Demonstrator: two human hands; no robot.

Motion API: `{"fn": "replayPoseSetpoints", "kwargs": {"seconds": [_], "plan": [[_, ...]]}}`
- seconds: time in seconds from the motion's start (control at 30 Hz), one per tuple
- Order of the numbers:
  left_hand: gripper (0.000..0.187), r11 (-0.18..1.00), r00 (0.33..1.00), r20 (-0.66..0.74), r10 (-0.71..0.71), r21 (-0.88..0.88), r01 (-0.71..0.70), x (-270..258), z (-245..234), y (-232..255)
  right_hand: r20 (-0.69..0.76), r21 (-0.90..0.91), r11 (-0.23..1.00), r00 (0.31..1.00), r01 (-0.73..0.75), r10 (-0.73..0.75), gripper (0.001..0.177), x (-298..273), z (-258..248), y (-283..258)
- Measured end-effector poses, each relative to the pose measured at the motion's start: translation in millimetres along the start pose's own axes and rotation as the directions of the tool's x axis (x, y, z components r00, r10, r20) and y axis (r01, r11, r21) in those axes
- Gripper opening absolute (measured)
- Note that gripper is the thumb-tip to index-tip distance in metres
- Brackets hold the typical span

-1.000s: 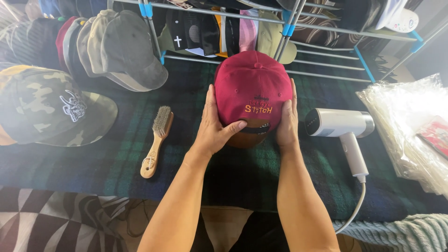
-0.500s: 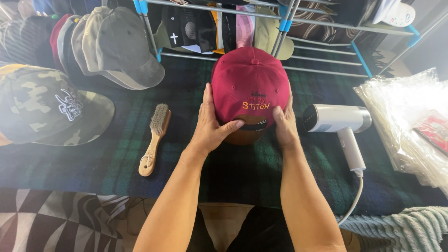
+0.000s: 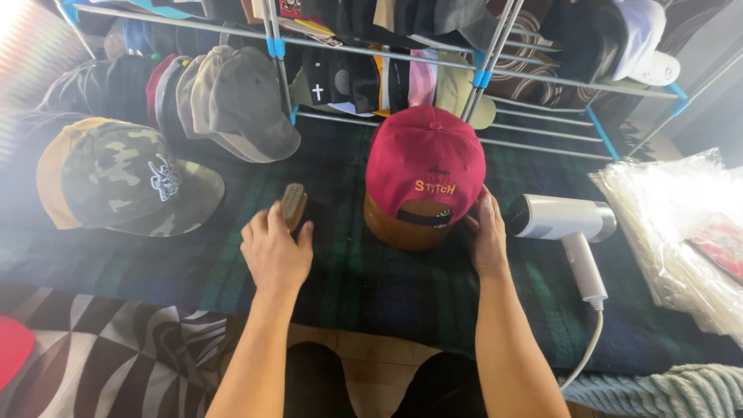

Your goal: The person is using a wooden brush and a hair dryer to clean and groom a red baseball cap.

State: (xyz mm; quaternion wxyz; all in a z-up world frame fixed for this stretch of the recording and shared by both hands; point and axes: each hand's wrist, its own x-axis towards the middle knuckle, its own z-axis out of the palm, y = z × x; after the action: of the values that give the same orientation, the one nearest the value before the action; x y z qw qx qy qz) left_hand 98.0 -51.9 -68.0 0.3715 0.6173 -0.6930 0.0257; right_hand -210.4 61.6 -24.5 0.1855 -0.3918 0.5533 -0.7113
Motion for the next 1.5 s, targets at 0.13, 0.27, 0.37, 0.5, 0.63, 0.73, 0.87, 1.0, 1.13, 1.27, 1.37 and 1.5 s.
{"fn": "replayPoseSetpoints", "kwargs": {"seconds": [0.13, 0.27, 0.37, 0.5, 0.63, 0.73, 0.87, 1.0, 1.13, 1.27, 1.37, 1.5], "plan": [[0.063, 0.983, 0.959, 0.283, -0.024, 0.179, -0.029, -5, 49, -44, -0.052, -0.099, 0.992, 0.996, 0.072, -0.077, 0.061, 7, -9, 26], [0.02, 0.985, 0.961, 0.265, 0.074, 0.132, -0.112, -1, 22, -31, -0.3, -0.237, 0.969, 0.944, 0.063, -0.135, 0.05, 19, -33, 52], [0.026, 0.986, 0.918, 0.392, -0.059, -0.118, 0.113, -1, -20, -16, -0.381, -0.454, 0.881, 0.864, 0.136, -0.33, 0.034, 5, -39, 35], [0.032, 0.103, 0.849, 0.513, -0.124, -0.845, 0.526, -40, -81, 34, -0.008, -0.49, 0.819, 0.937, 0.3, -0.349, 0.011, -75, 16, -59], [0.019, -0.187, 0.85, 0.522, -0.063, -0.843, 0.504, -88, -67, 94, 0.491, 0.032, 0.998, 0.869, 0.048, -0.057, 0.06, -130, 55, -48], [0.018, -0.229, 0.885, 0.464, 0.031, -0.859, 0.458, -99, -67, 126, 0.412, -0.018, 1.0, 0.911, 0.024, -0.015, 0.062, -133, 54, -54], [0.027, 0.167, 0.973, 0.057, 0.223, -0.986, 0.019, -81, -39, 138, 0.18, -0.22, 0.944, 0.962, 0.245, -0.207, 0.049, -112, 41, -81], [0.024, 0.225, 0.981, -0.194, -0.025, -0.957, -0.183, -25, -9, 135, 0.319, -0.663, 0.523, 0.834, 0.536, -0.451, 0.043, -76, 20, -148], [0.035, 0.215, 0.96, 0.271, -0.069, -0.936, 0.28, -3, 12, 109, 0.294, -0.753, 0.509, 0.905, 0.417, -0.308, 0.047, -13, 9, -157], [0.06, -0.001, 0.855, 0.509, 0.102, -0.859, 0.511, -7, 1, 104, 0.432, -0.876, 0.029, 0.81, 0.481, -0.396, 0.048, -39, 58, -132], [0.078, -0.167, 0.783, 0.598, 0.171, -0.766, 0.621, -6, 8, 90, 0.578, -0.812, -0.233, 0.675, 0.536, -0.458, 0.044, -82, 66, -96], [0.092, -0.401, 0.722, 0.665, 0.192, -0.618, 0.676, 2, 16, 80, 0.693, -0.713, -0.31, 0.562, 0.629, -0.452, 0.037, -97, 54, -85]]}}
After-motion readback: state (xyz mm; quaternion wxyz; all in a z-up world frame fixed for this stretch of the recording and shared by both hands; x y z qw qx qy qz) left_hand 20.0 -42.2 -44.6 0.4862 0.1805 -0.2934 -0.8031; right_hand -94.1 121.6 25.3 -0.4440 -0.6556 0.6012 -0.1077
